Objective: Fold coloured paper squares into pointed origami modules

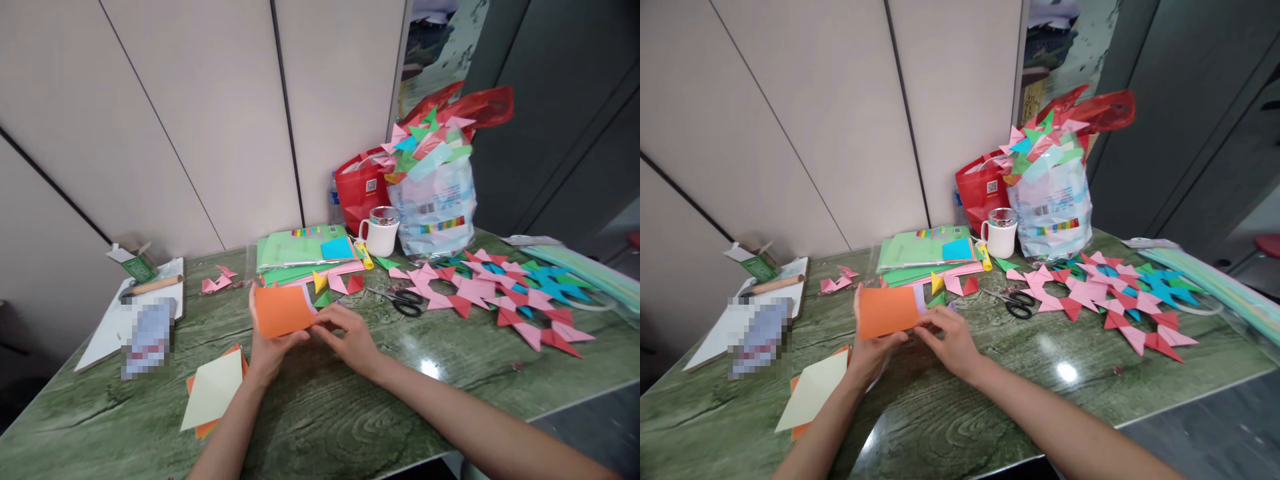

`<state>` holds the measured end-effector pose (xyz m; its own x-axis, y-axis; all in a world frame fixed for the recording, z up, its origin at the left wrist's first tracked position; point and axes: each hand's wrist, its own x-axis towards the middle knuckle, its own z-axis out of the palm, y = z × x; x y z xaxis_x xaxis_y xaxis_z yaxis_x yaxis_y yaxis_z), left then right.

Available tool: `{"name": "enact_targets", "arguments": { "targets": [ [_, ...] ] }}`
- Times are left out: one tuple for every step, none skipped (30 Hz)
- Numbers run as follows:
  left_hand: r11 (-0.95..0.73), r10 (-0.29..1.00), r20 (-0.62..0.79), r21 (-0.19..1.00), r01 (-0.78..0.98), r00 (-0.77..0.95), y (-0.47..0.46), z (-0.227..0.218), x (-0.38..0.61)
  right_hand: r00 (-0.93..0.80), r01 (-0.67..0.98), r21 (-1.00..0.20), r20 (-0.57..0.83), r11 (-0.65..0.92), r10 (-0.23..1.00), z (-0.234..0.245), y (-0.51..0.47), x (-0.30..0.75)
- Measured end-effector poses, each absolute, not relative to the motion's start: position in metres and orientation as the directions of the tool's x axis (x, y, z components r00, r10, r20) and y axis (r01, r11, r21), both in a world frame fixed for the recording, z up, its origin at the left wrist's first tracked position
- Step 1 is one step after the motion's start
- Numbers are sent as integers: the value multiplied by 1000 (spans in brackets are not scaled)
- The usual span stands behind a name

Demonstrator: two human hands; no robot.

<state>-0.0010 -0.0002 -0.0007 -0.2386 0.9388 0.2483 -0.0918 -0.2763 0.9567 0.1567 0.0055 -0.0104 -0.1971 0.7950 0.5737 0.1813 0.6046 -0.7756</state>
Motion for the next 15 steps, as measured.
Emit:
{"name": "enact_targets", "arguments": {
  "targets": [
    [-295, 942, 268, 948, -118, -202, 0, 1, -1, -212, 186, -769, 577, 612, 789, -10, 5, 156],
    [-307, 944, 282, 940, -146, -172, 0, 2, 0, -226, 187, -769, 572, 611, 789, -11, 4, 156],
    [-307, 947, 284, 937, -166, -153, -1, 3, 0, -236, 188, -773, 563, 606, 792, -11, 4, 156],
    [-294, 951, 271, 940, -174, -147, -1, 3, 0, -243, 190, -778, 554, 599, 796, -11, 3, 155],
    [-279, 956, 254, 944, -178, -146, 0, 4, 0, -247, 195, -781, 547, 594, 800, -12, 3, 155],
    [-266, 959, 241, 946, -183, -147, 0, 4, 1, -246, 202, -782, 543, 590, 803, -13, 2, 154],
    [-258, 961, 232, 947, -192, -149, 0, 4, 1, -241, 211, -779, 544, 590, 804, -13, 1, 154],
    [-253, 963, 225, 945, -209, -146, 0, 4, 1, -233, 221, -775, 547, 592, 804, -14, 0, 153],
    [-246, 966, 218, 941, -232, -139, 1, 4, 2, -224, 229, -771, 552, 594, 803, -14, 0, 153],
    [-232, 970, 205, 938, -256, -129, 1, 3, 3, -214, 235, -769, 555, 594, 804, -15, -1, 152],
    [-207, 977, 182, 938, -277, -115, 1, 3, 3, -202, 239, -769, 558, 592, 805, -15, -1, 152],
    [-178, 983, 154, 939, -294, -103, 1, 3, 4, -185, 245, -769, 560, 590, 808, -16, -1, 152],
    [-149, 987, 126, 940, -307, -95, 1, 3, 5, -164, 258, -768, 563, 586, 810, -16, -1, 152],
    [-128, 990, 102, 939, -320, -94, 1, 3, 5, -140, 276, -764, 568, 583, 811, -17, 0, 152],
    [-114, 992, 87, 935, -337, -95, 0, 3, 6, -115, 296, -758, 575, 581, 810, -17, 0, 153]
  ]
}}
